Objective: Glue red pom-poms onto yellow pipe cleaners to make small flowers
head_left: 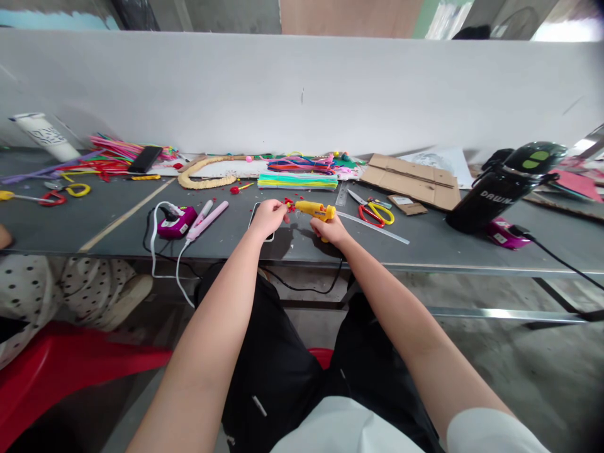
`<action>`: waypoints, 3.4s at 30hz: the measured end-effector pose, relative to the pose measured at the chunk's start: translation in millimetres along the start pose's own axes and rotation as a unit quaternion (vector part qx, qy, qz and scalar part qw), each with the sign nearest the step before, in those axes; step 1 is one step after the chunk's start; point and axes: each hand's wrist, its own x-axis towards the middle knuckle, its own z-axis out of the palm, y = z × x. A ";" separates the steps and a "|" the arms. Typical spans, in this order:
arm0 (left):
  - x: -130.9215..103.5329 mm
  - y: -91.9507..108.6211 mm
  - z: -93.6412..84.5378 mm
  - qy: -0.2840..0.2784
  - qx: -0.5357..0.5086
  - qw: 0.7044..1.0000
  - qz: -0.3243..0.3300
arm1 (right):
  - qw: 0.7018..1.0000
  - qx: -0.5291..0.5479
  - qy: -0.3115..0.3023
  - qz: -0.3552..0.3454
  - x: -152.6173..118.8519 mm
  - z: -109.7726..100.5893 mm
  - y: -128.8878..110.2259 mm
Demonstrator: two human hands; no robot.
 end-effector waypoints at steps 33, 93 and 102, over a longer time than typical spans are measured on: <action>3.9 3.3 -21.7 0.037 -0.197 0.977 -0.074 | 0.928 -0.303 0.212 -0.033 -36.2 -84.2 24.9; -6.7 3.0 14.0 -0.042 -0.112 0.991 -0.056 | 0.961 0.272 0.046 0.018 19.1 29.6 -5.5; -6.1 9.4 22.5 -0.075 -0.173 0.979 -0.077 | 0.948 0.312 0.044 0.037 19.7 28.7 -5.5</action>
